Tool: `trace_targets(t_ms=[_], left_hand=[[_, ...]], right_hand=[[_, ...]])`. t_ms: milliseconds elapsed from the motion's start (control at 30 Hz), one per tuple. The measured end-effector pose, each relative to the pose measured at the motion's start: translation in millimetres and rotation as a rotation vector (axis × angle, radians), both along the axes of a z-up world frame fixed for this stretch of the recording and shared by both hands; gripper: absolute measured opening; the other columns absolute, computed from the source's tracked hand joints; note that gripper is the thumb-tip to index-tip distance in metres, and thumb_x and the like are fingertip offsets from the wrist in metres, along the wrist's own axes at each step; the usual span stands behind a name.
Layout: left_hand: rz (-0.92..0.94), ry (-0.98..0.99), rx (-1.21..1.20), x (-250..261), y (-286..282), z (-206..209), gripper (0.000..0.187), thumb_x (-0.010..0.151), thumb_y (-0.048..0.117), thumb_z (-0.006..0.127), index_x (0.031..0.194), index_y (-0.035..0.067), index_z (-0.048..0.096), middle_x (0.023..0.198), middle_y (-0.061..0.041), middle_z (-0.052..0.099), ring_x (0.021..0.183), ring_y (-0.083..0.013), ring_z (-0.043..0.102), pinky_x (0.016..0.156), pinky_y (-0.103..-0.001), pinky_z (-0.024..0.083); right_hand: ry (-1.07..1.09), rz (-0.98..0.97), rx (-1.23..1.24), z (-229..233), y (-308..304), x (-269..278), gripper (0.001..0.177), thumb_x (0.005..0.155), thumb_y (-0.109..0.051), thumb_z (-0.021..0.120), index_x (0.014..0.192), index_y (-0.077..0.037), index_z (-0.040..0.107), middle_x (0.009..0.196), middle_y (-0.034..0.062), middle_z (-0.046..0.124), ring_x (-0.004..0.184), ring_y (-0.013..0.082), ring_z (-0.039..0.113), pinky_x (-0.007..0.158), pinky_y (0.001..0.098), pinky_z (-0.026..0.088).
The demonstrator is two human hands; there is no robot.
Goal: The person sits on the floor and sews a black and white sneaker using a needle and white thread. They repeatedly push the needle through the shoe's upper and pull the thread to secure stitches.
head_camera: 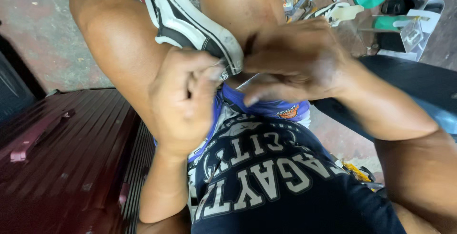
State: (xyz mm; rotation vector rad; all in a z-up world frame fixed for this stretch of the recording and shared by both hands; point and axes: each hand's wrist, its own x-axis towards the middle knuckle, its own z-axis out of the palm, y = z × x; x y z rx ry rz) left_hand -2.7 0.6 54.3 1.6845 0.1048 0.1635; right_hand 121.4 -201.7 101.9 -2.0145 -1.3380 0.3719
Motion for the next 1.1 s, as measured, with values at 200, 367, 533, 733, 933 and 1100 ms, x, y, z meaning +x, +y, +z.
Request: trace_targets(t_ms=[200, 367, 533, 733, 933, 1100], left_hand=[[-0.002, -0.011, -0.459, -8, 5, -8, 0.012, 0.116, 0.010, 0.057, 0.123, 0.003, 0.051, 0.081, 0.000, 0.051, 0.066, -0.0029, 0.051, 0.066, -0.018, 0.046], [-0.073, 0.100, -0.457, -7, 8, 10, 0.030, 0.108, 0.003, 0.050, 0.138, 0.001, 0.048, 0.090, -0.005, 0.060, 0.083, -0.0135, 0.070, 0.064, -0.024, 0.054], [-0.182, -0.094, 0.185, -2, -9, 15, 0.049, 0.108, 0.000, 0.063, 0.151, 0.010, 0.040, 0.112, -0.006, 0.069, 0.092, -0.0118, 0.073, 0.077, -0.024, 0.059], [-0.089, -0.067, 0.354, -8, -18, 15, 0.083, 0.091, 0.001, 0.084, 0.154, 0.012, 0.032, 0.116, -0.009, 0.062, 0.080, -0.0124, 0.060, 0.070, -0.022, 0.058], [-0.038, -0.025, 0.247, -10, -25, 16, 0.097, 0.090, 0.006, 0.093, 0.159, 0.013, 0.025, 0.102, -0.006, 0.053, 0.074, -0.0089, 0.059, 0.065, -0.019, 0.057], [-0.067, 0.019, 0.193, -8, -23, 17, 0.098, 0.090, 0.005, 0.092, 0.162, 0.012, 0.026, 0.111, -0.009, 0.056, 0.081, -0.0090, 0.066, 0.068, -0.019, 0.058]], right_hand=[[0.237, -0.181, -0.066, -25, -12, -12, 0.029, 0.086, -0.019, 0.085, 0.107, -0.002, 0.073, 0.094, 0.0076, 0.069, 0.074, 0.0178, 0.070, 0.066, 0.0297, 0.057], [0.360, -0.233, -0.231, -14, -37, -21, 0.013, 0.086, -0.009, 0.081, 0.094, -0.002, 0.074, 0.081, 0.0077, 0.074, 0.065, 0.0168, 0.070, 0.059, 0.0293, 0.052], [0.423, -0.237, -0.019, 14, -28, -15, 0.011, 0.093, -0.013, 0.077, 0.093, -0.006, 0.069, 0.086, 0.0050, 0.074, 0.072, 0.0146, 0.073, 0.064, 0.0267, 0.056], [0.120, -0.139, -0.113, 3, 2, -24, 0.012, 0.091, -0.017, 0.081, 0.097, -0.009, 0.075, 0.082, 0.0042, 0.072, 0.066, 0.0167, 0.068, 0.056, 0.0312, 0.050], [0.511, -0.322, -0.045, -14, -29, -8, 0.022, 0.095, -0.013, 0.069, 0.116, -0.007, 0.065, 0.102, 0.0063, 0.068, 0.090, 0.0173, 0.069, 0.070, 0.0299, 0.055], [0.068, -0.525, -0.408, -3, -85, 33, 0.021, 0.097, -0.008, 0.065, 0.118, -0.004, 0.064, 0.097, 0.0095, 0.067, 0.087, 0.0242, 0.067, 0.071, 0.0357, 0.054]])
